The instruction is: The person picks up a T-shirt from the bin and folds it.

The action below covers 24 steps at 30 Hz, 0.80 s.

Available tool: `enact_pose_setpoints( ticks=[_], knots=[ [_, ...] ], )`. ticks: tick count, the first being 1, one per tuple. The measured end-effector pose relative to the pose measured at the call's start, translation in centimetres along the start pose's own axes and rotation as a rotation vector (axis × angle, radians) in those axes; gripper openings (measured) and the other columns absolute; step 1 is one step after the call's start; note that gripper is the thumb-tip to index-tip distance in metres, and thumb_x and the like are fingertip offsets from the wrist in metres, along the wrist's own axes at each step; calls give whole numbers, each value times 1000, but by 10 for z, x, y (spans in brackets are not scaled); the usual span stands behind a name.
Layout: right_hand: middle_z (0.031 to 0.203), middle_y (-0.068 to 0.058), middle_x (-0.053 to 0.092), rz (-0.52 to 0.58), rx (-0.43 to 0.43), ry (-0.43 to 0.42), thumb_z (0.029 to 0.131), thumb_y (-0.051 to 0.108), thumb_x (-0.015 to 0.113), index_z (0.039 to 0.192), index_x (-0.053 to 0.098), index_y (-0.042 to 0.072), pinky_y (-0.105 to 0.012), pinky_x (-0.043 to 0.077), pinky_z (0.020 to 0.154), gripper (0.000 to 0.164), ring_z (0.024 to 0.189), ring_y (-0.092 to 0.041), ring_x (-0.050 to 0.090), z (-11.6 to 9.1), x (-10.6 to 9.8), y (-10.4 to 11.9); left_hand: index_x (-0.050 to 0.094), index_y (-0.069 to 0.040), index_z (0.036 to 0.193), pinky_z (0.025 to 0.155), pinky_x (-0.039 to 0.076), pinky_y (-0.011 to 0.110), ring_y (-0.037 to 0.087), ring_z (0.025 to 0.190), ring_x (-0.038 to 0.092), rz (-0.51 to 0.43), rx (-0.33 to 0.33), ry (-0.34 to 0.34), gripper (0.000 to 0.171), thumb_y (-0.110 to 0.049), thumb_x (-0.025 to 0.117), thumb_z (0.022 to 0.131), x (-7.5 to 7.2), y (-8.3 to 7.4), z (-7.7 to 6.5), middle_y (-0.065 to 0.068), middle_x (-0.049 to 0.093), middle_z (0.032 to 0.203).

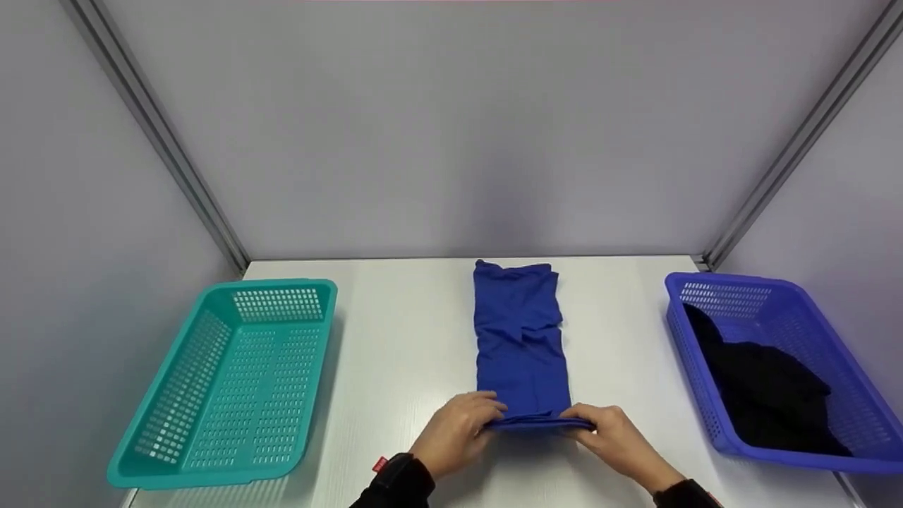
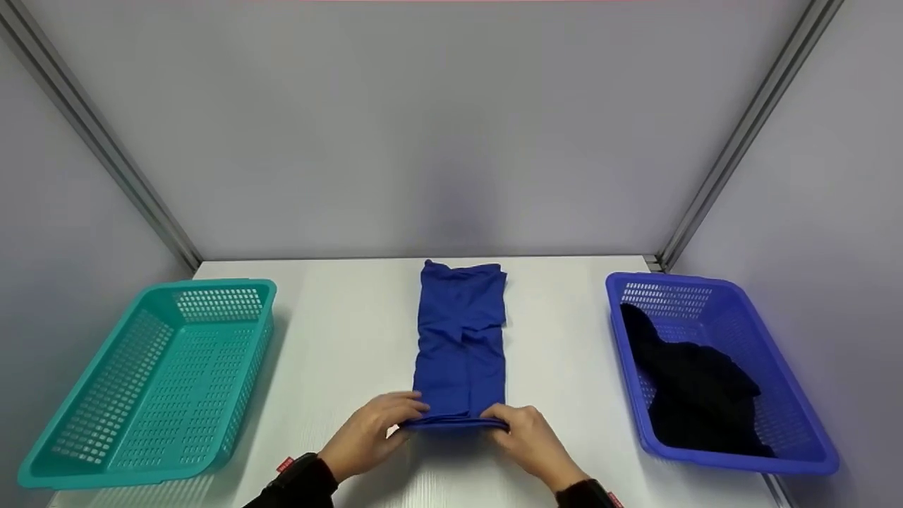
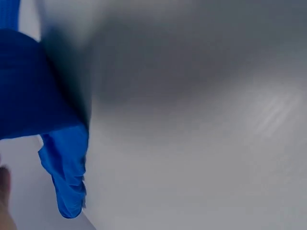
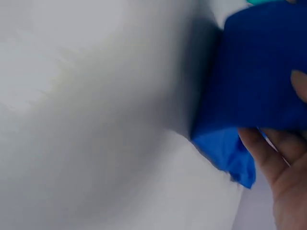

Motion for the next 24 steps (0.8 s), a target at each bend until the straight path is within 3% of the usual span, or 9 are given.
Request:
enact_pose_setpoints(
  ticks=[4, 9, 12, 16, 19, 22, 24],
  knots=[
    [91, 5, 69, 103, 79, 89, 86, 19, 66, 97, 70, 19, -23, 48, 59, 12, 75, -5, 61, -3, -10, -1, 68, -16, 99, 71, 47, 15, -5, 81, 58, -235, -121, 89, 14, -13, 65, 86, 4, 5, 2, -11, 67, 92],
    [89, -7, 70, 194, 94, 163, 87, 8, 63, 99, 69, 7, -28, 52, 58, 13, 74, -13, 65, -3, -18, 20, 68, -14, 102, 65, 46, 12, -8, 69, 54, -402, -157, 133, 15, -13, 62, 89, 2, 8, 4, -10, 66, 89],
    [87, -10, 70, 300, 132, 230, 89, 8, 60, 101, 67, 4, -34, 54, 56, 15, 73, -19, 67, -4, -14, 24, 68, -14, 107, 69, 47, 13, -7, 75, 56, -484, -212, 199, 20, -13, 62, 89, 5, 11, 3, -9, 67, 95],
    [84, -8, 69, 411, 212, 303, 91, 17, 59, 107, 66, 8, -36, 53, 51, 19, 68, -19, 66, -7, -1, 7, 67, -19, 114, 76, 48, 19, 0, 91, 59, -612, -317, 322, 26, -13, 60, 89, 14, 18, -1, -9, 65, 106],
    [85, -6, 69, 410, 270, 314, 91, 25, 60, 109, 66, 12, -37, 53, 53, 23, 68, -19, 64, -3, 4, -6, 67, -20, 114, 72, 51, 24, 5, 92, 60, -710, -430, 374, 28, -11, 60, 88, 20, 28, -2, -6, 63, 109],
    [84, -1, 67, 309, 277, 261, 89, 28, 62, 105, 67, 16, -32, 52, 59, 21, 71, -14, 61, 11, 1, -11, 68, -17, 113, 77, 50, 26, 6, 95, 59, -683, -467, 342, 30, -6, 59, 86, 21, 39, 6, -5, 63, 110],
    [84, 3, 66, 217, 259, 194, 87, 29, 64, 100, 67, 18, -28, 50, 62, 17, 72, -10, 59, 22, -4, -14, 68, -15, 112, 84, 47, 26, 7, 98, 57, -623, -453, 287, 32, -1, 57, 85, 19, 45, 15, -4, 64, 110]
  ],
)
Point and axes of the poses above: each hand's wrist, its own z-axis towards the middle knuckle, its own x-axis out of the palm, y = z × x, the point moved 10 cm from there along z, towards the middle knuckle
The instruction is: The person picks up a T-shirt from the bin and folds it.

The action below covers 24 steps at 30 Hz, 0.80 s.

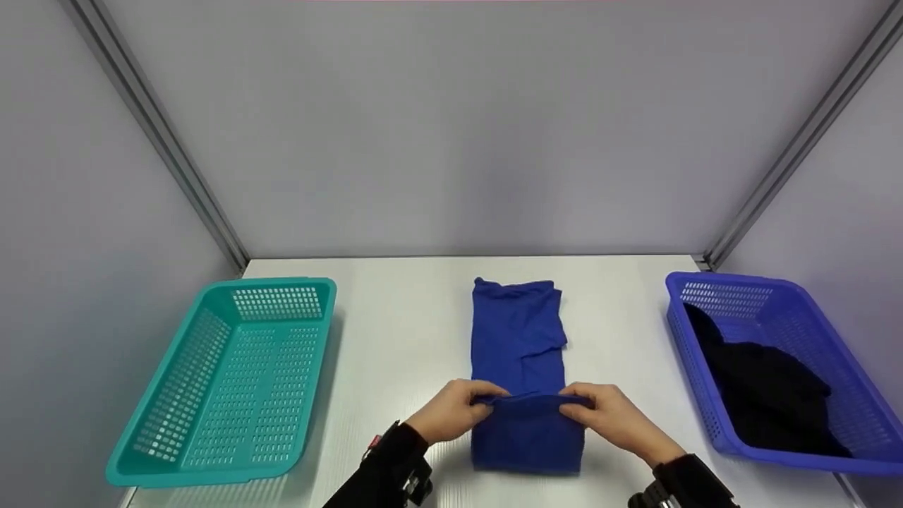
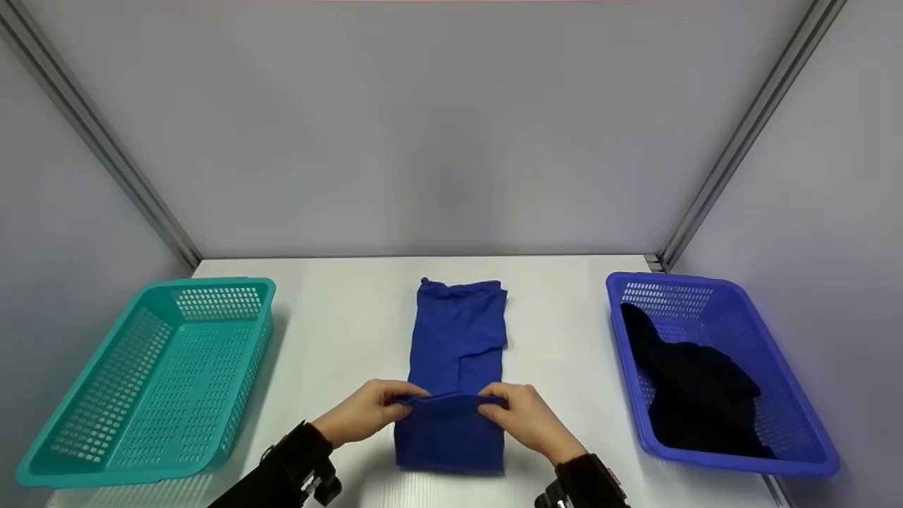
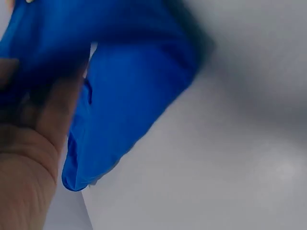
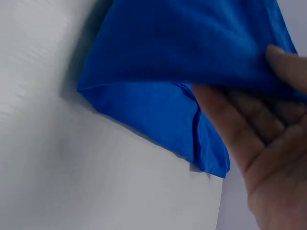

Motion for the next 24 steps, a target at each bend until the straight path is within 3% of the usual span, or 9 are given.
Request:
enact_pose_setpoints(
  ticks=[2, 7, 13, 18, 24],
  knots=[
    [82, 7, 64, -84, -19, -81, 86, 28, 66, 94, 68, 20, -25, 47, 63, 12, 70, -9, 56, 10, -8, 2, 68, -14, 111, 89, 43, 27, 8, 100, 54, 21, 8, -41, 34, 3, 55, 84, -5, 1, 9, -4, 63, 110],
    [76, 10, 62, -235, -21, -219, 82, 21, 71, 86, 67, 21, -25, 43, 60, 5, 66, -9, 52, 28, -20, 3, 68, -12, 108, 80, 44, 28, 13, 89, 54, -35, -78, -112, 35, 7, 53, 83, -14, 15, 27, -2, 63, 105],
    [74, 7, 53, -445, -4, -335, 75, 14, 76, 82, 67, 15, -31, 41, 63, 11, 69, -11, 49, 42, -31, -1, 69, -8, 100, 78, 46, 31, 16, 88, 57, 51, -100, -252, 27, 7, 56, 81, -25, 19, 43, 3, 66, 98],
    [75, 3, 41, -561, -15, -397, 74, 15, 77, 85, 70, 11, -33, 37, 62, 14, 68, -17, 45, 48, -31, -4, 68, -6, 95, 78, 48, 36, 20, 89, 61, 149, -148, -364, 19, 4, 59, 83, -28, 27, 49, 6, 67, 94],
    [71, 3, 42, -752, -128, -491, 72, 15, 78, 81, 68, 15, -38, 37, 61, 13, 66, -21, 50, 47, -22, -1, 68, -6, 94, 80, 48, 38, 22, 91, 62, 216, -179, -412, 15, 2, 61, 83, -27, 38, 47, 6, 67, 93]
  ],
)
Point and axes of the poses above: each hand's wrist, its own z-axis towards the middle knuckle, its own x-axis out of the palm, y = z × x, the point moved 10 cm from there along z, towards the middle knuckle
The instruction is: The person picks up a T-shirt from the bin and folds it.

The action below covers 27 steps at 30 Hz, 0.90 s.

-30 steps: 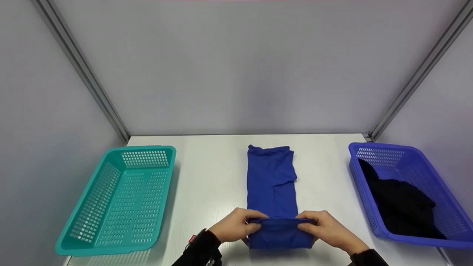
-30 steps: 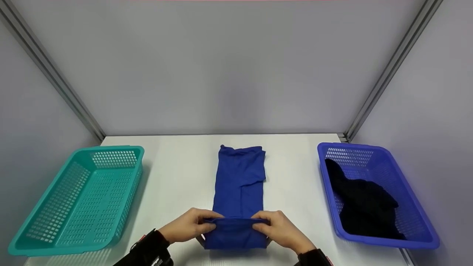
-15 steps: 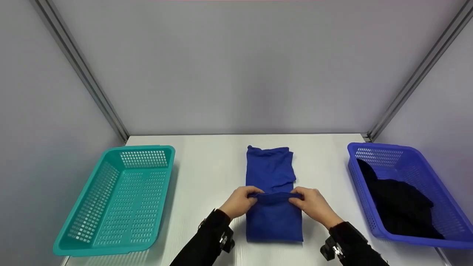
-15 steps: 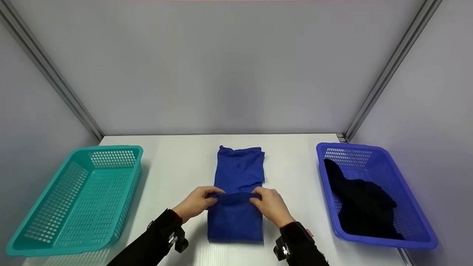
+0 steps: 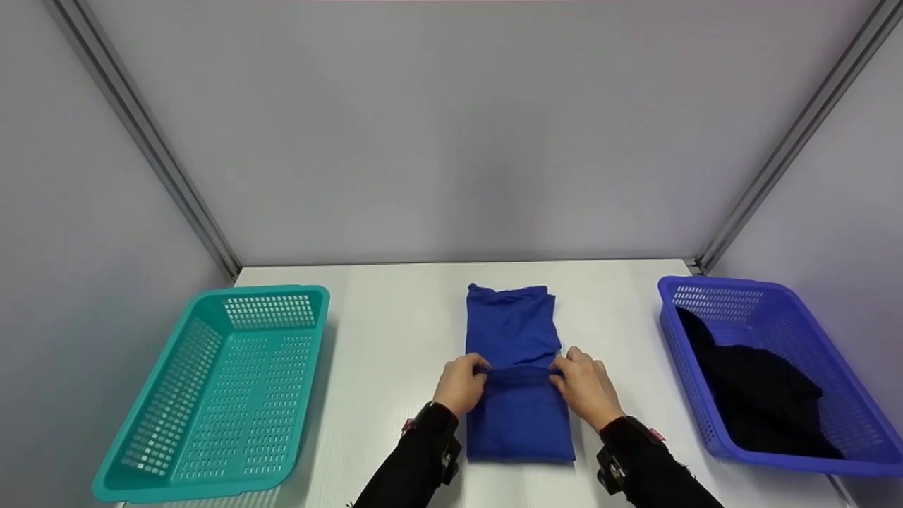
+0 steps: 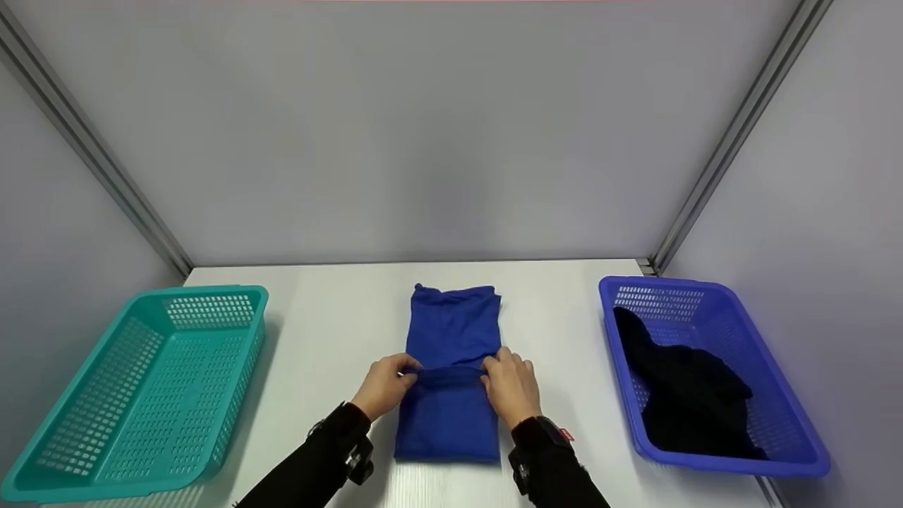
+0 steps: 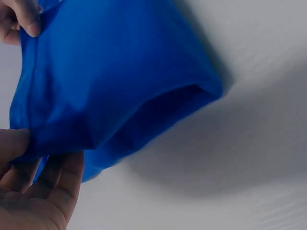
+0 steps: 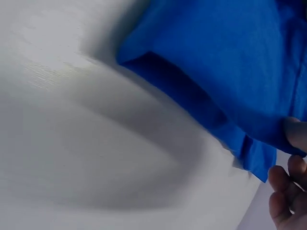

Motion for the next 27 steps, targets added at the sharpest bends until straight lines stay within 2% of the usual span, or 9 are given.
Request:
enact_pose_setpoints(
  ticks=[6, 8, 10, 14, 17, 20, 22, 27],
  knots=[
    [78, 0, 48, -25, -10, -72, 76, 10, 73, 92, 68, 13, -42, 38, 63, 17, 68, -22, 53, -6, 4, 1, 63, -1, 107, 85, 46, 41, 27, 100, 59, -3, -27, 3, 21, -1, 58, 86, 1, 14, -5, 13, 63, 104],
    [82, 0, 49, -21, -21, -63, 77, 9, 72, 97, 67, 12, -41, 39, 65, 21, 71, -21, 53, -11, 6, 0, 62, -1, 108, 86, 46, 41, 29, 102, 58, 47, -25, -3, 22, -2, 58, 86, -1, 17, -9, 14, 61, 106],
    [87, 0, 51, -6, -46, -39, 78, 9, 72, 100, 67, 12, -40, 40, 67, 22, 74, -20, 53, -17, 8, 1, 64, -4, 104, 83, 47, 41, 30, 99, 58, 136, 8, -10, 20, -3, 59, 85, -1, 16, -15, 12, 59, 106],
    [104, -2, 55, 36, -123, 94, 83, 17, 69, 112, 64, 12, -41, 44, 78, 30, 93, -22, 55, -34, 22, 9, 67, -14, 103, 81, 47, 42, 29, 100, 55, 363, 180, 29, 19, -11, 64, 84, 12, 3, -33, 6, 56, 110],
    [125, -8, 52, 67, -159, 263, 88, 32, 63, 127, 56, 12, -46, 40, 92, 44, 115, -29, 49, -48, 40, 16, 64, -21, 114, 86, 44, 44, 31, 110, 50, 539, 300, 122, 31, -24, 67, 84, 33, -2, -47, 5, 53, 121],
    [139, -14, 41, 86, -168, 407, 89, 44, 57, 136, 48, 12, -53, 31, 100, 57, 129, -36, 35, -60, 56, 19, 57, -25, 126, 92, 41, 46, 32, 118, 44, 672, 333, 219, 45, -37, 66, 84, 50, 4, -58, 4, 48, 131],
    [143, -15, 36, 93, -167, 463, 89, 47, 56, 138, 45, 12, -57, 27, 100, 61, 132, -38, 29, -66, 61, 19, 54, -26, 129, 93, 39, 46, 31, 120, 42, 722, 330, 258, 50, -43, 65, 83, 55, 10, -63, 3, 46, 134],
    [148, -12, 29, 104, -188, 540, 86, 53, 55, 141, 40, 17, -60, 22, 101, 67, 135, -39, 20, -81, 65, 16, 53, -26, 130, 95, 38, 46, 32, 122, 41, 763, 366, 276, 54, -48, 64, 82, 53, 14, -73, 4, 43, 136]
  ],
)
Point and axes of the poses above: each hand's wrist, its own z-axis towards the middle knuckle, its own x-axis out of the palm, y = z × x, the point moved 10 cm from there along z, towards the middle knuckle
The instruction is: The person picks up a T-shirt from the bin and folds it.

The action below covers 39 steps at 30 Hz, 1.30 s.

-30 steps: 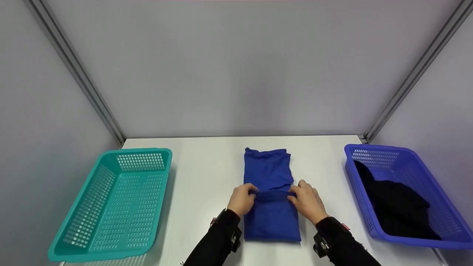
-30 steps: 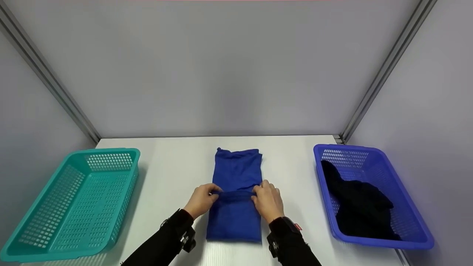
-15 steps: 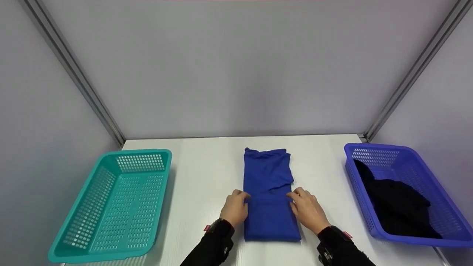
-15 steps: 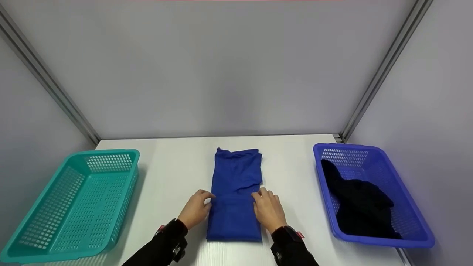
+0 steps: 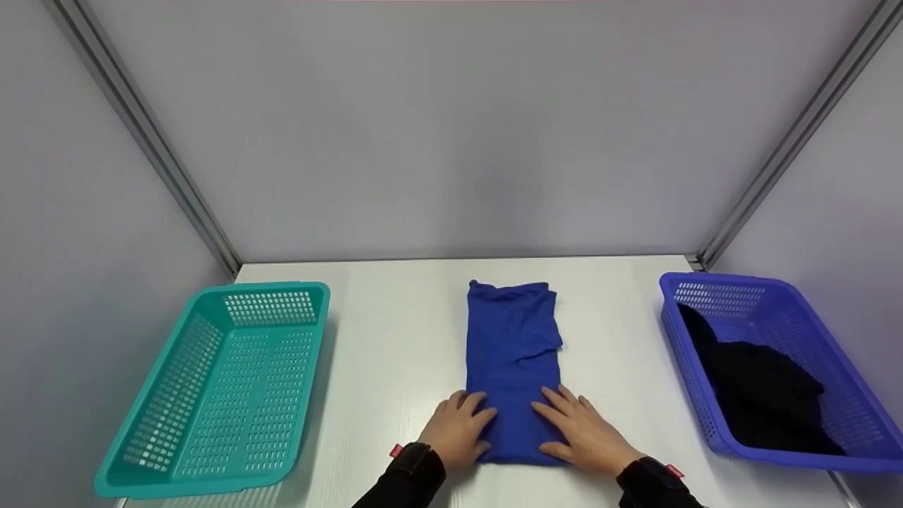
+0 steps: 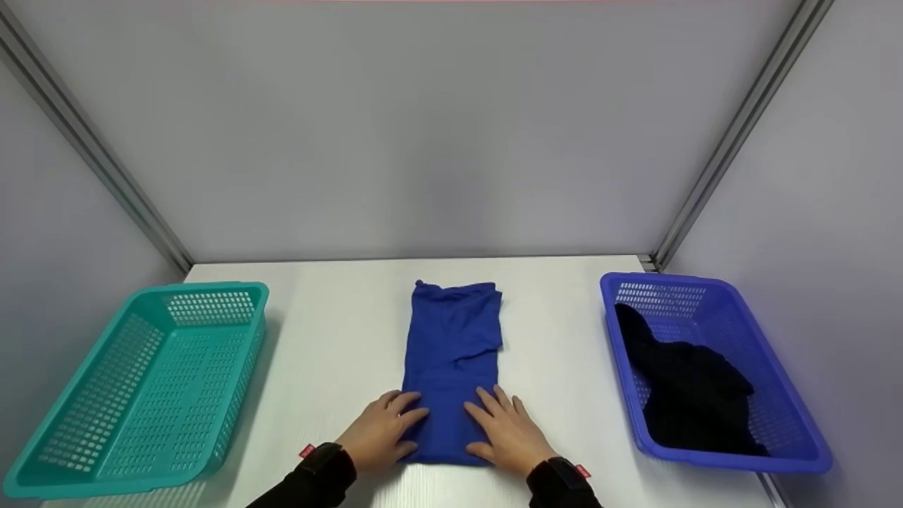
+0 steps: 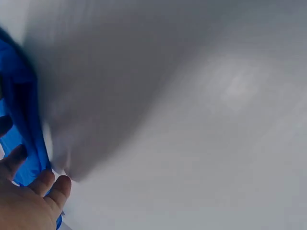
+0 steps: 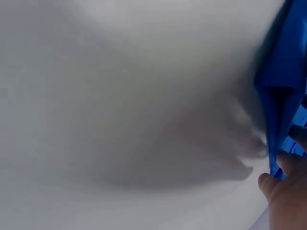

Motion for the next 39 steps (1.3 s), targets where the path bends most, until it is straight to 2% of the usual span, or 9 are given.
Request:
enact_pose_setpoints(
  ticks=[5, 10, 16, 21, 26, 28, 30, 33, 39],
  knots=[
    [150, -11, 26, -1, -27, 8, 86, 53, 55, 143, 38, 18, -59, 21, 102, 69, 135, -40, 20, -16, 6, -2, 57, -21, 118, 96, 38, 44, 30, 119, 43, 26, 97, -60, 46, -46, 67, 80, -5, -4, -12, 4, 47, 129],
    [144, -12, 37, -64, -115, -107, 84, 43, 64, 135, 47, 12, -53, 26, 103, 61, 133, -36, 28, -28, 0, 6, 55, -18, 97, 95, 39, 35, 21, 108, 48, 57, 226, -143, 31, -37, 72, 79, -8, -13, -19, 0, 49, 110],
    [130, -12, 52, -108, -262, -255, 78, 21, 73, 104, 57, 15, -46, 38, 97, 31, 122, -32, 46, -40, -6, 24, 53, -19, 85, 79, 44, 25, 12, 84, 49, 68, 386, -212, 17, -20, 69, 80, -11, -29, -29, -5, 45, 90],
    [129, -15, 53, -127, -332, -276, 76, 15, 74, 98, 56, 15, -47, 43, 92, 29, 118, -33, 50, -48, -6, 30, 54, -18, 84, 66, 46, 22, 10, 81, 50, 55, 464, -225, 20, -18, 72, 75, -14, -34, -36, -5, 46, 90],
    [121, -17, 59, -218, -417, -368, 79, 11, 70, 90, 56, 11, -43, 47, 87, 18, 111, -31, 56, -52, -10, 39, 55, -16, 81, 62, 49, 20, 10, 80, 56, 254, 532, -346, 7, -11, 59, 81, -19, -41, -42, -3, 52, 85],
    [116, -16, 62, -225, -427, -413, 81, 11, 67, 88, 56, 9, -41, 48, 85, 13, 107, -29, 59, -53, -13, 41, 55, -16, 80, 65, 49, 19, 9, 80, 57, 315, 527, -376, 6, -10, 57, 81, -20, -42, -42, -3, 52, 82],
    [111, -15, 64, -192, -409, -452, 80, 10, 68, 91, 59, 7, -39, 50, 82, 14, 102, -28, 62, -52, -19, 39, 53, -15, 80, 64, 47, 18, 8, 73, 54, 287, 492, -374, 9, -9, 59, 80, -23, -39, -39, -4, 50, 79],
    [104, -9, 66, -68, -324, -484, 78, 6, 68, 98, 61, 7, -33, 52, 75, 21, 93, -21, 64, -51, -31, 30, 48, -14, 79, 60, 42, 20, 8, 64, 47, 121, 382, -362, 18, -11, 64, 76, -33, -26, -34, -6, 47, 74],
    [97, 4, 69, 292, -138, -464, 83, 0, 63, 95, 58, 13, -27, 52, 67, 18, 87, -10, 64, -41, -60, 13, 50, -14, 89, 68, 46, 22, 8, 75, 54, -251, 184, -416, 17, -8, 59, 76, -68, 4, -30, -6, 57, 85]
  ],
)
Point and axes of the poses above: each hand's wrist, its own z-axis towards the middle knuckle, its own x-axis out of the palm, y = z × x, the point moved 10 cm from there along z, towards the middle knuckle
